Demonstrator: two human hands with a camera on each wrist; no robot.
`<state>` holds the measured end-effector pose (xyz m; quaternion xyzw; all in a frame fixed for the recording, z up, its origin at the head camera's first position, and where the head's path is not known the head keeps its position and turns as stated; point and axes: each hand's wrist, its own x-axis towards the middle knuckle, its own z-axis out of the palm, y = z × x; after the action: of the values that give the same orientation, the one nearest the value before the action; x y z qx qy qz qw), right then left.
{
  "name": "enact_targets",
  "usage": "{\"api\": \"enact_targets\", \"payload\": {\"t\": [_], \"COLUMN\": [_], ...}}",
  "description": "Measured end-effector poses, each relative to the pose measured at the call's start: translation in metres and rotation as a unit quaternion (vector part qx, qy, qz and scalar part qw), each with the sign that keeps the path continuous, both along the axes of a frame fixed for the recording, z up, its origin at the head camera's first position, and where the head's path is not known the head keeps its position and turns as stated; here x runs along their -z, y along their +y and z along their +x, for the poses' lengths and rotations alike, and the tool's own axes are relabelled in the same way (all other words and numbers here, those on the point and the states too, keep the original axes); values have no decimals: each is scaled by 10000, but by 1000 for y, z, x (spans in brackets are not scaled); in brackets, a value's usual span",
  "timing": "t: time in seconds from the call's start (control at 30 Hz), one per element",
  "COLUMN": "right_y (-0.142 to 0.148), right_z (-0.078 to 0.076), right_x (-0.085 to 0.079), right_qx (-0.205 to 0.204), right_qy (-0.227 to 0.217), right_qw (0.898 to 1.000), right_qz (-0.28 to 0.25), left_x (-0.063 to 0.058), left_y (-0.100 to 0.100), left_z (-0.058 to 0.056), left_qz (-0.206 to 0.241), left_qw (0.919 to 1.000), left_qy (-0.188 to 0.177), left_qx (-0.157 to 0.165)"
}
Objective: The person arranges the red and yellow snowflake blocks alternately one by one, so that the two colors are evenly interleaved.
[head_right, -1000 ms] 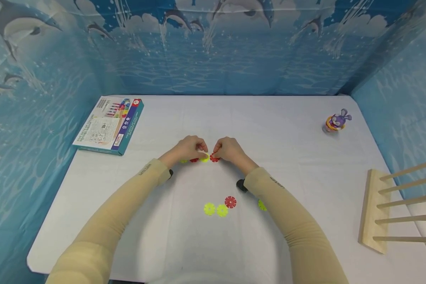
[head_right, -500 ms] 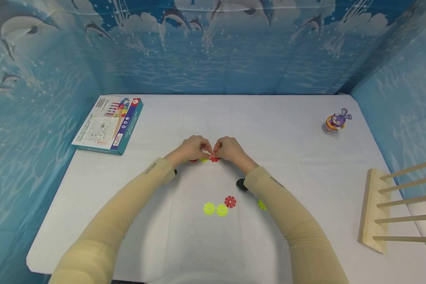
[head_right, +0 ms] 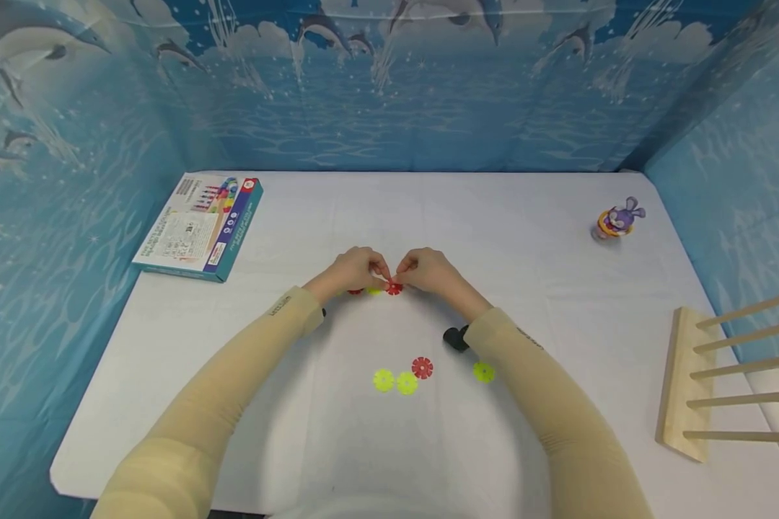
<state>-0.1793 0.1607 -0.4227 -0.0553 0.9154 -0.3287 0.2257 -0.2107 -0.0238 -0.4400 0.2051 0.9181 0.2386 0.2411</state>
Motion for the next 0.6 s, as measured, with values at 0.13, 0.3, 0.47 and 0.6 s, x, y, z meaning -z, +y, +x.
{"api": "enact_targets", "payload": {"t": [0.13,0.3,0.47,0.6], "right_y": [15,35,51,66], "right_z": [14,37,62,81], "right_x": [-8,-19,-23,-20], "right_qx": [-40,-9,-102,-255], "right_qy": [239,272,156,13], "right_qw": [9996,9993,9995,9994], "right_qz": [-136,-259,-249,-251], "left_x": [0,-1,-1,-2], "left_y": [1,1,1,1], "left_z": [0,1,2,2], "left_qz": [-41,-61,-24,-55], "left_qw": [10000,9999,9999,9999], "left_qy": [-33,-46,-68,-46], "left_qx": [-55,-119,-127,-106]}}
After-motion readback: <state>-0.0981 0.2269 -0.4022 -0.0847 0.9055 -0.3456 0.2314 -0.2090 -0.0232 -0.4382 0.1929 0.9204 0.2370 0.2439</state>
